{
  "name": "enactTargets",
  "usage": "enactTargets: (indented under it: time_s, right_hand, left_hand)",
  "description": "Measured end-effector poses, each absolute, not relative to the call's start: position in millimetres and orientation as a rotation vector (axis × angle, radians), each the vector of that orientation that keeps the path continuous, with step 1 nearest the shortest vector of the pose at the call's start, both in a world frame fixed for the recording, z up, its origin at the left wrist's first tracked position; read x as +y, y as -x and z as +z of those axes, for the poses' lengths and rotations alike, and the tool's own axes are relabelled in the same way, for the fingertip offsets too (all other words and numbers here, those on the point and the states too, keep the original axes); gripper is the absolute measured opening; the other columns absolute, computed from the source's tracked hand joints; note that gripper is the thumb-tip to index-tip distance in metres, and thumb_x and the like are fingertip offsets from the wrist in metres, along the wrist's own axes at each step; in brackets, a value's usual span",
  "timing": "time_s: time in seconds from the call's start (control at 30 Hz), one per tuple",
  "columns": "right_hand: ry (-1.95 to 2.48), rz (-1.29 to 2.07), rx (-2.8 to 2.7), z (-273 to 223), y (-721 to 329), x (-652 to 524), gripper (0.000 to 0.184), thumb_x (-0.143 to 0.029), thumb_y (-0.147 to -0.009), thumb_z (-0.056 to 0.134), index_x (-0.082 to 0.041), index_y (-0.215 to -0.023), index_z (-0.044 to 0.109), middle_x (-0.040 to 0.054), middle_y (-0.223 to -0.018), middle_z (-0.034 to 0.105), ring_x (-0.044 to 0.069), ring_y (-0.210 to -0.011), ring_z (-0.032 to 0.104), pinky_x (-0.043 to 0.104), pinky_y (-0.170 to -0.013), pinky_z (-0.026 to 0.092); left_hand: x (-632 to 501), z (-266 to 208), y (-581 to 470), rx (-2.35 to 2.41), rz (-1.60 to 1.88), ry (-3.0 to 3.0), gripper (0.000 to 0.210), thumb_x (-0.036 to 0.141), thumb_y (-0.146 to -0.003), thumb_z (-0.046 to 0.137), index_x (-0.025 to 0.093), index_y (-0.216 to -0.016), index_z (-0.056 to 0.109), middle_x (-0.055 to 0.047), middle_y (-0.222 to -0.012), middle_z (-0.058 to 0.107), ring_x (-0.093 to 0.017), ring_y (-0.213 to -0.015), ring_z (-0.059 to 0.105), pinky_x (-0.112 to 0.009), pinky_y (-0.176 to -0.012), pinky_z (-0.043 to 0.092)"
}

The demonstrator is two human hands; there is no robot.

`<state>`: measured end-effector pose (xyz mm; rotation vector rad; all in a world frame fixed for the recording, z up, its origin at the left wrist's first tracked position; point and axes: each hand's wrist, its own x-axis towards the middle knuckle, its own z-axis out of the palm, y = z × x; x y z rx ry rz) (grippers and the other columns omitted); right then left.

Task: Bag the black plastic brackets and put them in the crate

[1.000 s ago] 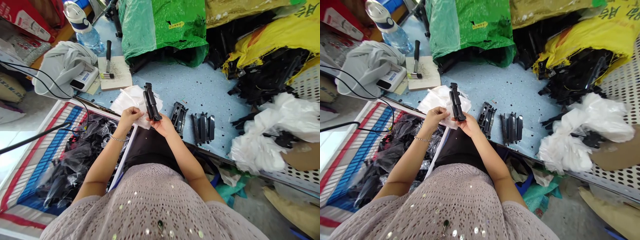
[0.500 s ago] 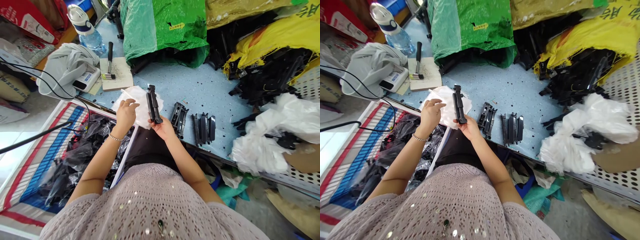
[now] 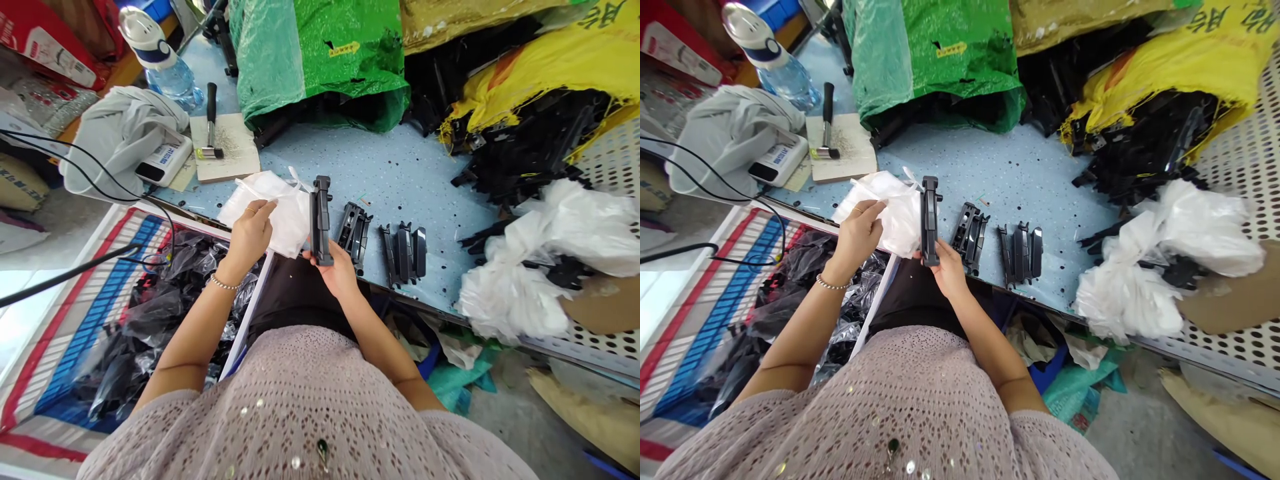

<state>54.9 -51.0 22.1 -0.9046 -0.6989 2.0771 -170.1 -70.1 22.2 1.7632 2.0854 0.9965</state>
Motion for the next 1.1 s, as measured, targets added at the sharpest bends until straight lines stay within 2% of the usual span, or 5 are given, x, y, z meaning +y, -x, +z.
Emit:
enactTargets:
  time_s: [0.27,0.6,0.83,0.97,1.1]
  right_hand:
    - [0.77,2.816,-0.61,7.5,-76.3,-62.5,0.04,-0.054,-0.092,0.067,-0.016,-0.079,0.066,0.0056,-0.073,0.072,0.008,-0.045,0.052,0.018,-0.038,0.042]
    - [1.228,1.805,-1.607,30.3,-44.6,-62.7,0.016,-0.024,-0.093,0.064,-0.026,-0.077,0.068,-0.0056,-0.042,0.049,0.018,-0.05,0.055,0.028,-0.06,0.05]
    - [0.866,1.802,-2.054,66.1,-80.0,-27.4,0.027,-0.03,-0.099,0.058,-0.027,-0.119,0.075,0.0049,-0.102,0.077,0.022,-0.091,0.072,0.043,-0.092,0.058]
    - [1.13,1.046,-2.507,61.0,-114.0,53.7,0.037,-0.011,-0.091,0.056,-0.025,-0.118,0.077,0.0084,-0.148,0.06,0.034,-0.152,0.037,0.058,-0.127,0.026]
    - [1.114,1.007,-2.877,49.5,-124.1,122.4,0.052,-0.016,-0.091,0.058,-0.028,-0.14,0.067,0.0089,-0.16,0.047,0.035,-0.151,0.038,0.055,-0.123,0.033]
  left_hand:
    - [-80.2,25.4,173.8,1.827,1.011,-1.755,0.066,0.007,-0.084,0.048,0.019,-0.148,0.056,-0.014,-0.149,0.056,-0.025,-0.126,0.063,-0.037,-0.106,0.054]
    - [-132.6,54.5,124.6,1.32,0.757,-2.065,0.065,0.013,-0.093,0.049,0.026,-0.157,0.046,-0.012,-0.157,0.052,-0.026,-0.14,0.058,-0.043,-0.116,0.053]
    - [-206.6,89.5,199.4,1.748,0.667,-1.632,0.026,0.043,-0.09,0.063,0.039,-0.111,0.077,-0.003,-0.112,0.078,-0.028,-0.105,0.073,-0.042,-0.101,0.058]
    - [-232.0,10.1,256.5,1.952,0.244,-1.311,0.02,0.046,-0.069,0.07,0.029,-0.079,0.074,-0.007,-0.091,0.08,-0.034,-0.086,0.074,-0.043,-0.083,0.057]
    - [-234.4,-64.7,274.5,2.12,0.073,-1.128,0.026,0.043,-0.058,0.071,0.024,-0.054,0.054,-0.004,-0.057,0.067,-0.028,-0.064,0.067,-0.035,-0.067,0.051]
